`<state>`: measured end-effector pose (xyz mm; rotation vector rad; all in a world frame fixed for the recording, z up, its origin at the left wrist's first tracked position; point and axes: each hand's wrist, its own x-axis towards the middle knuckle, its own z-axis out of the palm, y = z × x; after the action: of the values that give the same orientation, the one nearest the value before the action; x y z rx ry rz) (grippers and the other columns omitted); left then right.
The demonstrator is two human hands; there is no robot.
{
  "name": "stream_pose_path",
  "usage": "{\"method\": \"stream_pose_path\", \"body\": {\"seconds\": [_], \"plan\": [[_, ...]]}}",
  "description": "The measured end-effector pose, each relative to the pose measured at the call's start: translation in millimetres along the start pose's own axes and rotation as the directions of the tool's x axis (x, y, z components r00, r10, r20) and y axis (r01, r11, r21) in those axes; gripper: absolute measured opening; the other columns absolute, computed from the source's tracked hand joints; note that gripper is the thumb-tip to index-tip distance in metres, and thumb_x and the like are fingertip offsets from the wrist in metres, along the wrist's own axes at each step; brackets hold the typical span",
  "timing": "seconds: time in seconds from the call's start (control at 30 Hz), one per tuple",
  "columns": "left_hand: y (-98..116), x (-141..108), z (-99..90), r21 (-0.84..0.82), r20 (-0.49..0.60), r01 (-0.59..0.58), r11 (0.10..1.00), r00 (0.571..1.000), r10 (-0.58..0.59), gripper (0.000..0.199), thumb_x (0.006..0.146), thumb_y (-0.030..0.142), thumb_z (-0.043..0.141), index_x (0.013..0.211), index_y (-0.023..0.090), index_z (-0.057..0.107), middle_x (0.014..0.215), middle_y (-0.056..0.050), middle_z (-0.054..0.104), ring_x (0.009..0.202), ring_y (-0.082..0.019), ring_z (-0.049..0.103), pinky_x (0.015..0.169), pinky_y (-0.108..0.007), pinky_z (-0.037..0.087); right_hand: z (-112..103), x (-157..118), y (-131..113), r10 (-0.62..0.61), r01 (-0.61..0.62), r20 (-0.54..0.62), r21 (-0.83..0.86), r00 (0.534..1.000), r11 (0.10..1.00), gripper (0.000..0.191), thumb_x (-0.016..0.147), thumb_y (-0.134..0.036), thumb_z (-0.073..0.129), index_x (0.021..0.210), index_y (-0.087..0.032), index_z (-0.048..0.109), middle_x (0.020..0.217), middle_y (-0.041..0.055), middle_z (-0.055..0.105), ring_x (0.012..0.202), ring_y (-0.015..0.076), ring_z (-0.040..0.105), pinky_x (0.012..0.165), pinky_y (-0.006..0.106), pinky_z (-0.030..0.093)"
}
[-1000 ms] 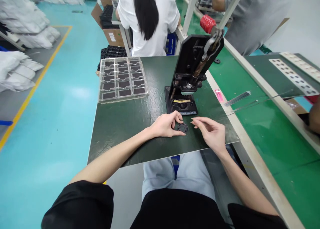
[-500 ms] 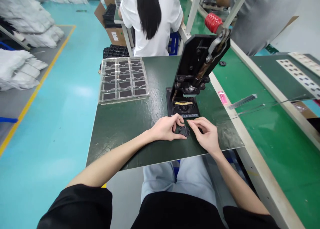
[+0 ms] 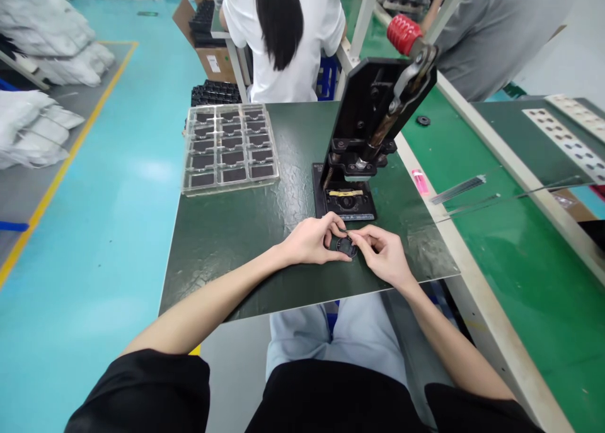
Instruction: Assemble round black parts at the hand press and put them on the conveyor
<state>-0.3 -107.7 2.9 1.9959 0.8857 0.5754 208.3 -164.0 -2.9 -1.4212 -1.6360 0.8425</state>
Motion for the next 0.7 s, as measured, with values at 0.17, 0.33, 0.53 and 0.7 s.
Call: {"method": "stream_pose_path", "body": {"seconds": [0.17,0.33,0.53,0.7], "plan": [[-0.4,0.8,0.8,-0.005,-0.01,-0.009,1.0,1.0,0.009,0.063,0.066,0.049,0.094,0.106,0.023,0.054,0.083,0.004,0.074,0.065,-0.014,0.07,0.062,-0.024,0.047,0.2,0.5,-3.1,-0.036,0.036,0.003,-0.03,0.999,0.999,0.035,0.097,-0.048,0.062,0.084,-0.019,0.074,0.071,0.003,0.068,0.056,0.0126,0.054,0.054,0.026,0.043],[-0.3,1.2,1.5,0.019,-0.013,0.002,1.0,1.0,-0.001,0.062,0.067,0.051,0.093,0.107,0.024,0.054,0.073,0.007,0.07,0.064,-0.015,0.07,0.061,-0.025,0.046,0.3,1.2,-1.0,-0.018,0.018,-0.001,-0.008,1.0,1.0,0.038,0.096,-0.054,0.062,0.084,-0.019,0.074,0.074,0.0043,0.07,0.059,0.0146,0.058,0.057,0.027,0.049],[-2.6,2.4,2.5,0.007,-0.01,-0.013,1.0,1.0,0.014,0.062,0.067,0.051,0.093,0.106,0.023,0.054,0.078,0.005,0.072,0.067,-0.015,0.071,0.063,-0.025,0.047,1.3,1.7,-4.9,-0.033,0.033,-0.004,-0.037,0.999,0.999,0.038,0.095,-0.053,0.062,0.082,-0.02,0.072,0.07,0.0029,0.067,0.054,0.0131,0.052,0.052,0.027,0.042],[-3.3,2.2,2.9,0.002,-0.012,-0.016,1.0,1.0,0.016,0.063,0.066,0.051,0.094,0.106,0.023,0.054,0.081,0.004,0.073,0.067,-0.015,0.071,0.063,-0.025,0.047,1.1,1.6,-9.6,-0.081,0.08,-0.008,-0.078,0.997,0.994,0.033,0.096,-0.046,0.061,0.08,-0.019,0.07,0.064,0.0004,0.062,0.05,0.0116,0.047,0.051,0.027,0.037]]}}
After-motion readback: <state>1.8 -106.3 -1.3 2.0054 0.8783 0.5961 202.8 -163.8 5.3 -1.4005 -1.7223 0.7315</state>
